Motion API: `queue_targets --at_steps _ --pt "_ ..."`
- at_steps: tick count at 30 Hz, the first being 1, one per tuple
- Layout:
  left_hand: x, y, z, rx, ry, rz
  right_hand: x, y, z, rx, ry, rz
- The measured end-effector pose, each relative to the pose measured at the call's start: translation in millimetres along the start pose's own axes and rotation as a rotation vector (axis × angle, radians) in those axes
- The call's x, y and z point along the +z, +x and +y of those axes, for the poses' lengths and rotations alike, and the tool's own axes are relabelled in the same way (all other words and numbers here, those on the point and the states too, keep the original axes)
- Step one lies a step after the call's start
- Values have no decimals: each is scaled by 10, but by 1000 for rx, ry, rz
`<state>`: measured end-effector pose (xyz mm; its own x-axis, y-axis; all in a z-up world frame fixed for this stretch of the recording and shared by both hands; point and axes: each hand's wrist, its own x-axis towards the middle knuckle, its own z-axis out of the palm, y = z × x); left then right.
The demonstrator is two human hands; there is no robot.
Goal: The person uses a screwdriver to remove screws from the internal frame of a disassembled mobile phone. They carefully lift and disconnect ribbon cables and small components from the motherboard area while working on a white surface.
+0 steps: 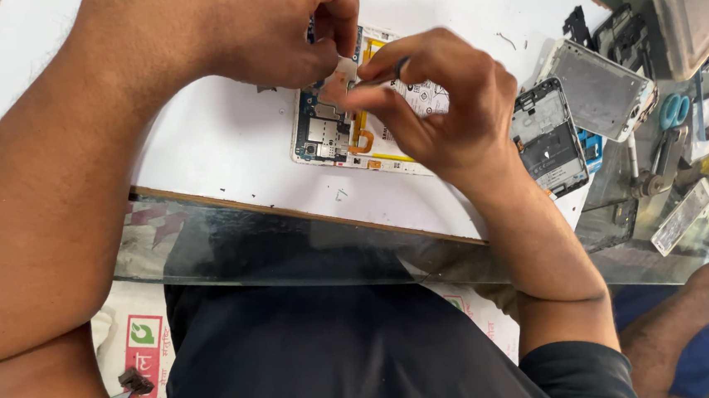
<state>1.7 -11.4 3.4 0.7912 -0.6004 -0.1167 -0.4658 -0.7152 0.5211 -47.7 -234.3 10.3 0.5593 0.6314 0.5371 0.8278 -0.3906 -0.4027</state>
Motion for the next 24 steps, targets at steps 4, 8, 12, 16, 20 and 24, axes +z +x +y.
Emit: queue_targets --at_steps 4,8,12,16,20,24 --pt "4 0 -19 -72 -100 -101 34 -12 9 -30 67 -16" --pt "-15 46 -31 33 -65 -65 29 -45 118 29 37 16" --pt "5 21 -74 -133 -76 -174 2 -93 127 0 34 -25" --pt "86 93 -109 52 -155 -75 65 -178 151 15 -11 35" --pt "23 46 -93 22 -7 -66 30 -103 139 51 -59 50" --pt "50 105 -110 13 -118 -111 105 -61 85 19 -26 -3"
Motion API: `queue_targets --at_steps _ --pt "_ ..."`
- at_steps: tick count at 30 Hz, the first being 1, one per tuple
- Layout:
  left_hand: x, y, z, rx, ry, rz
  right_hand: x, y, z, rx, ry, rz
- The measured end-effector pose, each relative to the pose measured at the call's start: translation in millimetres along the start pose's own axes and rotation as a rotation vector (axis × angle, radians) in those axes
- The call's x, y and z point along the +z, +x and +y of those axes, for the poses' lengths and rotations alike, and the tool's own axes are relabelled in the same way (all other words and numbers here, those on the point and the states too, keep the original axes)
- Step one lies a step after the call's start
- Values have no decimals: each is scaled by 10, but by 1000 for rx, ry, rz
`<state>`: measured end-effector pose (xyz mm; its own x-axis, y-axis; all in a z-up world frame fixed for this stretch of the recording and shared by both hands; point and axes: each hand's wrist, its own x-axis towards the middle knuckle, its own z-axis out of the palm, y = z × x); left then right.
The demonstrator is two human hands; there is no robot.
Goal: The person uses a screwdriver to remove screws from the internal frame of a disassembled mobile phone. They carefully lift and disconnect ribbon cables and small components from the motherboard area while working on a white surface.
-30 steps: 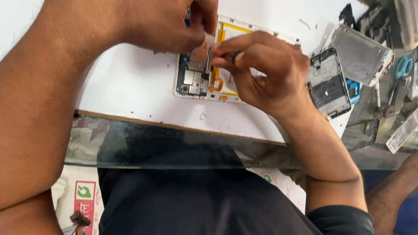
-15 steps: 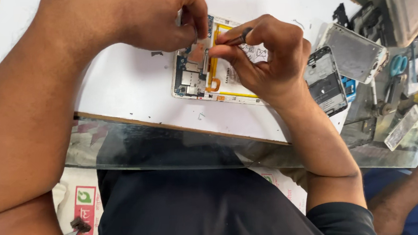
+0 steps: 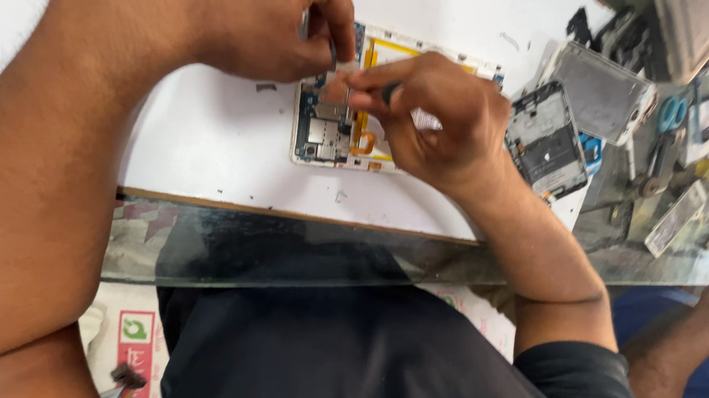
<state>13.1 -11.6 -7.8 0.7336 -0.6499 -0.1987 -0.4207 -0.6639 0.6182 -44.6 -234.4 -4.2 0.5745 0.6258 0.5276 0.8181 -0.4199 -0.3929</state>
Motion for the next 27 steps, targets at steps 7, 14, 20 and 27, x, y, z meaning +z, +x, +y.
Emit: queue_targets --at_steps 7,14,20,27 --pt "-64 -85 74 -30 96 16 -113 94 -104 -29 115 -50" --pt "-90 -103 153 60 163 -15 -39 -99 61 43 45 47" --pt "-164 -156 229 77 204 19 -81 -180 108 91 293 31" --pt "-165 -122 218 41 259 -16 -139 -220 318 82 381 133"
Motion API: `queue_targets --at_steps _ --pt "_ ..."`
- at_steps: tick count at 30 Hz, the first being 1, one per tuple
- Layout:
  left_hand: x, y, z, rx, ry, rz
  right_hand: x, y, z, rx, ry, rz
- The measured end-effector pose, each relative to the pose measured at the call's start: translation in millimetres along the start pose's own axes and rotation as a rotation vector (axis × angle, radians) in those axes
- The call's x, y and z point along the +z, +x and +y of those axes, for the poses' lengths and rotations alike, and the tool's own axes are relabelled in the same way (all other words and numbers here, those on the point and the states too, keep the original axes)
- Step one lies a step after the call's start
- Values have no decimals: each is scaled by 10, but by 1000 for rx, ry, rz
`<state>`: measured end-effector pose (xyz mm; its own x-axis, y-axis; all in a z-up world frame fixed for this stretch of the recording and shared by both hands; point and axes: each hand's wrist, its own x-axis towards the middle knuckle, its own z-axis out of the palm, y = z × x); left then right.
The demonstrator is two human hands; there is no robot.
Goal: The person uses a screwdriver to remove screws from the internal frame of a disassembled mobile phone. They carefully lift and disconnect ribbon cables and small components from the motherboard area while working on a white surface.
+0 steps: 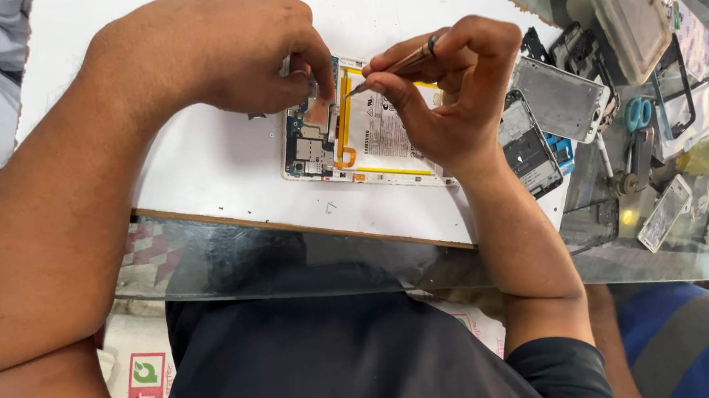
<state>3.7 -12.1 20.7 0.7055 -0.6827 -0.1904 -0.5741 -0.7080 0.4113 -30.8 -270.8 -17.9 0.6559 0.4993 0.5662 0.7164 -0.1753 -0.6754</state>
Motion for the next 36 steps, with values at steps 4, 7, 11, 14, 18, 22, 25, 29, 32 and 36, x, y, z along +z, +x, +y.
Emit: queue_targets --at_steps 4,7,11,14,18,22,25,29,32,36 --pt "6 31 -28 48 -40 73 11 12 22 5 3 -7" --pt "27 59 -47 100 -105 127 -12 32 -4 61 51 23" --pt "75 128 -28 147 -224 169 -72 76 -10 99 99 53" --pt "110 162 -9 58 -329 145 -93 95 19 133 141 82" --pt "97 149 -42 -29 -414 148 -119 107 76 161 200 68" --pt "14 48 -175 -36 -259 235 -144 91 105 171 202 61" --pt "-6 -138 -268 -103 -97 381 -146 88 144 162 199 61" --pt "27 -272 -297 -168 208 434 -129 76 200 164 192 76" --pt "26 -273 -269 -173 282 437 -131 89 237 124 169 61" --pt "5 -251 -241 -186 280 364 -134 83 215 138 163 59"
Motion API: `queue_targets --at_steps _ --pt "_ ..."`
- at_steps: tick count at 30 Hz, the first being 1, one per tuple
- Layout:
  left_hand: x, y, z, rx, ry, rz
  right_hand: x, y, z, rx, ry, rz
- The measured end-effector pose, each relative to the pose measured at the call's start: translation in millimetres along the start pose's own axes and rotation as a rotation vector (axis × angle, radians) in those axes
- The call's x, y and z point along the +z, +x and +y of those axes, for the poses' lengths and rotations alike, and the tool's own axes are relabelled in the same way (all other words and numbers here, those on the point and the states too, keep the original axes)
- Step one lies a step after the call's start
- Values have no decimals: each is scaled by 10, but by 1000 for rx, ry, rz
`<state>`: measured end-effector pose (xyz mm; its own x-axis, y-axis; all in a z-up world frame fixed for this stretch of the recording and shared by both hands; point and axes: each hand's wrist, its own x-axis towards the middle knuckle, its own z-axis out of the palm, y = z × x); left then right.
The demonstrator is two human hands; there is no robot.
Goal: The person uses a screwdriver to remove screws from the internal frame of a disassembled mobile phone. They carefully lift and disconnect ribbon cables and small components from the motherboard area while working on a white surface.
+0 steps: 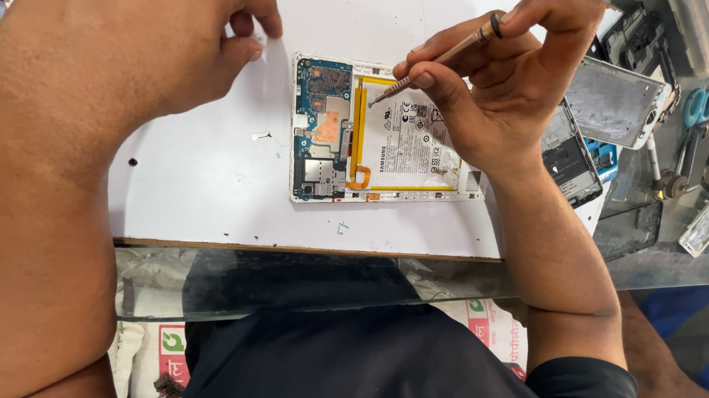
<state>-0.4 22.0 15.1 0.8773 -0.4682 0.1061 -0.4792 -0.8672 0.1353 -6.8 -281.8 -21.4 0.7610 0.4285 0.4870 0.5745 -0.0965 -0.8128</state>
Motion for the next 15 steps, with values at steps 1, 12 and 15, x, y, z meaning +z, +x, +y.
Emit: queue_targets --at_steps 1,12,15 --pt "-13 -3 4 4 19 -4 2 1 -11 5 1 0" --pt "23 167 467 299 -313 -210 -82 2 263 38 102 46" --pt "98 220 505 244 -310 -304 -71 -54 386 75 98 63"
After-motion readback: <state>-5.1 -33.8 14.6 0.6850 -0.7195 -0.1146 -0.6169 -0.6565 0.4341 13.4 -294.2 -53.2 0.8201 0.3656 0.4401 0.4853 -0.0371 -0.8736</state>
